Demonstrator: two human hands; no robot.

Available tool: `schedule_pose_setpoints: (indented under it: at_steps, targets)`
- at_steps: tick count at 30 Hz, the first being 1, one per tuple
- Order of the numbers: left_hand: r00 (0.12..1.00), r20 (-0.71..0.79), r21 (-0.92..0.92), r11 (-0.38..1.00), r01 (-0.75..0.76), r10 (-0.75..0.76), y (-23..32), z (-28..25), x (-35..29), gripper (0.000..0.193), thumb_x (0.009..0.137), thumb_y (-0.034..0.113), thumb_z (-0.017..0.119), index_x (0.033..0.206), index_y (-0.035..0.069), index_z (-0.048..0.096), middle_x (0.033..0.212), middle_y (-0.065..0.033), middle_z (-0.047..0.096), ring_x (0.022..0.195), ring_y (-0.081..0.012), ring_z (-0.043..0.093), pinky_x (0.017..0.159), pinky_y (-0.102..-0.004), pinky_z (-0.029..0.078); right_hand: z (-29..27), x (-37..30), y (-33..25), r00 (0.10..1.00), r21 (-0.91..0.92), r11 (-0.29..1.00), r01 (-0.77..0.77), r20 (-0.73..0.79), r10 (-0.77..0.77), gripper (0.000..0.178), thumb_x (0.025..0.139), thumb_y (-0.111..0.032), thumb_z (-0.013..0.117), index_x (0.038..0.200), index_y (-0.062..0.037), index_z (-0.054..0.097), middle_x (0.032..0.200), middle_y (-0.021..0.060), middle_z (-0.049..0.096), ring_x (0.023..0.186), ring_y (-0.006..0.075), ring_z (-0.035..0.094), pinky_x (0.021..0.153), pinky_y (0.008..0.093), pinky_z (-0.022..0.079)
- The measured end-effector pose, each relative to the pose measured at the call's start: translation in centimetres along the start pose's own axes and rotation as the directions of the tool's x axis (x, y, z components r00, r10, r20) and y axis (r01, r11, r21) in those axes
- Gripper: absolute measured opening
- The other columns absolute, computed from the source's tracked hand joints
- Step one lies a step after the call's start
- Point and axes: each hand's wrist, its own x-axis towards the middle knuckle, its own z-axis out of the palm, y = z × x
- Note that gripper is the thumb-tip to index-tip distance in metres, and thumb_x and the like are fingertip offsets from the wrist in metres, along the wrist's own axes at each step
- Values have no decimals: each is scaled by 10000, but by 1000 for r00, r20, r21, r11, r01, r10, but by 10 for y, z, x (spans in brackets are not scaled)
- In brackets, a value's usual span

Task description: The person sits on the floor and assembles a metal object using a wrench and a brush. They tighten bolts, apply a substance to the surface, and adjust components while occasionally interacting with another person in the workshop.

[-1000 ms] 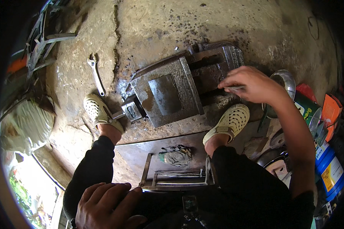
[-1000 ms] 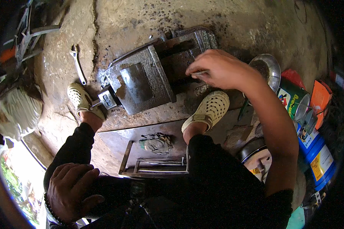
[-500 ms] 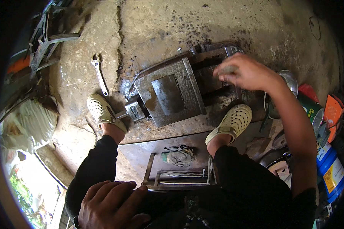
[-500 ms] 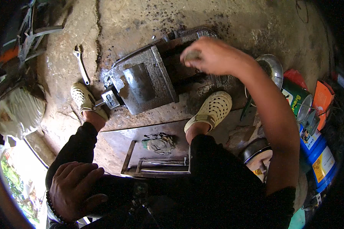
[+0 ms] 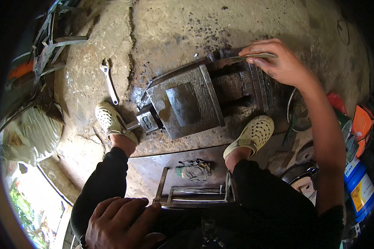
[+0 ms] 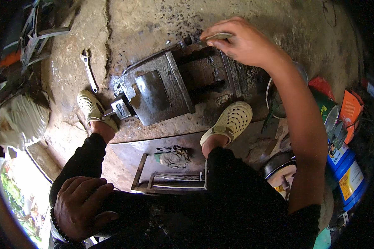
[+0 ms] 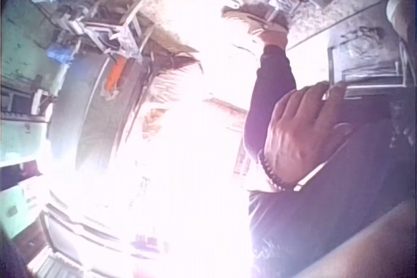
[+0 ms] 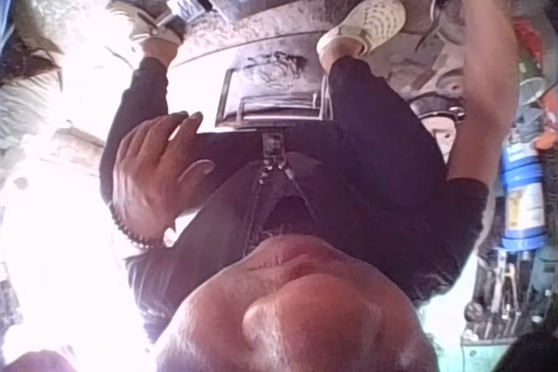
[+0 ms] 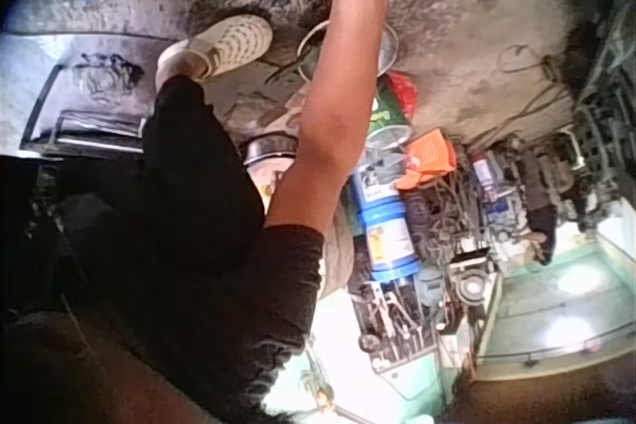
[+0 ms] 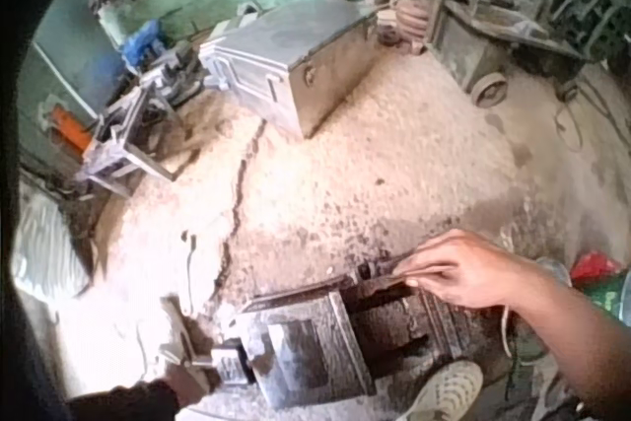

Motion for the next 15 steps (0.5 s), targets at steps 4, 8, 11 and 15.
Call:
schedule_pose_setpoints:
  at_steps: [4,8,11,15]
  targets:
    - [1000,12,-14,1000,24,-24,1,-1,0,550,793,460,747,1136,35,679,1080,-171,682,975,-372,675,874,-491,522,1,-25,5,991,-99,993,-68,107,78,220,884,-153,740,1097,-100,744,1091,82,724,1048,284,641,976,395,481]
    - [999,17,-8,1000,31,-30,0,1,-1,563,791,470,749,1145,39,678,1083,-170,681,976,-378,672,881,-497,518,7,-28,-5,932,-145,977,-153,306,192,213,902,-136,713,1112,-113,741,1112,101,713,1097,295,628,1011,414,457]
    - [1000,9,-16,999,28,-27,2,1,0,572,788,474,751,1152,40,676,1089,-170,681,979,-377,671,886,-496,517,0,-8,16,989,-131,990,56,142,-37,237,904,-99,688,1137,-114,730,1108,114,708,1128,292,621,1020,424,455]
    - [999,13,-4,999,32,-32,4,-1,0,570,788,469,754,1154,38,674,1092,-170,681,983,-377,671,889,-495,517,-16,-2,9,998,-61,997,40,46,-38,208,887,-82,700,1091,-65,737,1038,135,719,1011,304,668,955,429,492]
